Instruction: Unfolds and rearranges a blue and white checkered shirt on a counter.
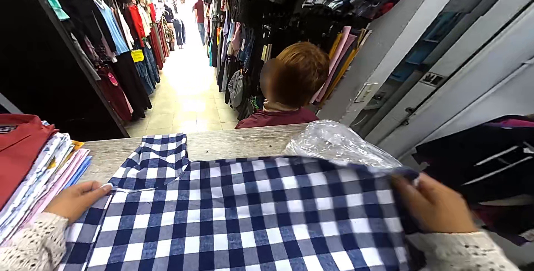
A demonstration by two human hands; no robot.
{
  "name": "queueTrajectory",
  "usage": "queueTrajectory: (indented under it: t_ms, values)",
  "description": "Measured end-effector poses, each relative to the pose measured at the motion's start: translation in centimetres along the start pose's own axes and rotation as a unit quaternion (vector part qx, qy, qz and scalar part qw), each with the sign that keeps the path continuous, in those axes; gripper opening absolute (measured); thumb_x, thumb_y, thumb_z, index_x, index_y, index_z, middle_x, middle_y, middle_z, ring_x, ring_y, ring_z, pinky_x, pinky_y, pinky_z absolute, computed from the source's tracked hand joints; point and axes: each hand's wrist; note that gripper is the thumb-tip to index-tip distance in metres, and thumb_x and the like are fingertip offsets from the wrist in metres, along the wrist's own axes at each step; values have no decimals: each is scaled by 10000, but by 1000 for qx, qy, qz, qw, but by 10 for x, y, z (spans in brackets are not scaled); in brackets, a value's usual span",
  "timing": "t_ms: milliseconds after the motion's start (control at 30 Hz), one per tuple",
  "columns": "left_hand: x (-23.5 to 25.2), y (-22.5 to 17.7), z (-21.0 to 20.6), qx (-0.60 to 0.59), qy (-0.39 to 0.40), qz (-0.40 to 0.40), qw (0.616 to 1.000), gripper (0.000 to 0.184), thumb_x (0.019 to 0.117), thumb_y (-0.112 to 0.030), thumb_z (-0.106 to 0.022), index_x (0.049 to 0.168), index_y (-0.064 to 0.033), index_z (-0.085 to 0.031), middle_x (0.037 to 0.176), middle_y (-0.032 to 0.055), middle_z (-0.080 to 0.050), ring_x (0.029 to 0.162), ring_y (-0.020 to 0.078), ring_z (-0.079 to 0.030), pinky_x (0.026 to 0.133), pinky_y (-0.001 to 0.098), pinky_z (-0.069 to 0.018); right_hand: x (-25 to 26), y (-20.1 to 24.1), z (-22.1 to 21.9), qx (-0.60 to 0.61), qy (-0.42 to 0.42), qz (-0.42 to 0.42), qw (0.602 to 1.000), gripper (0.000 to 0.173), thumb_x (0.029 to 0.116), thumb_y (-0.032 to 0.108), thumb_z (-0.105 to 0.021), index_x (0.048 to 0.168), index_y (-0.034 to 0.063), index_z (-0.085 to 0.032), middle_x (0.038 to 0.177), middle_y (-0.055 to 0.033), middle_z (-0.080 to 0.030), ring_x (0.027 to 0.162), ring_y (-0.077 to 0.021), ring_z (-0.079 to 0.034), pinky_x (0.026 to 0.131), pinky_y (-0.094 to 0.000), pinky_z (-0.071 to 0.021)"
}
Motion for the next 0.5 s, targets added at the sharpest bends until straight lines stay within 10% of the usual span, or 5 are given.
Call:
queueTrajectory:
  t_ms: [267,500]
  values:
    - [37,-32,34,-61,-138,-33,988,238,1006,-228,-660,982,1,-722,937,227,-699,919,375,-657,867,638,-468,81,-12,-28,6,37,-26,999,368,1078,297,-508,1153,-11,-695,974,-315,-689,929,-500,-665,818,-750,-440]
    - [88,-4,-9,36,-39,-29,998,304,1031,-246,-617,1097,38,-705,1072,270,-693,1076,438,-643,988,657,-426,86,-22,-93,-39,89,-38,995,327,1069,231,-546,1100,-52,-706,939,-347,-687,910,-555,-663,806,-771,-436]
Point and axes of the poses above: each hand's wrist, its own x-axis towards the middle knuckle, its own z-axis out of the back of the hand, y = z × x
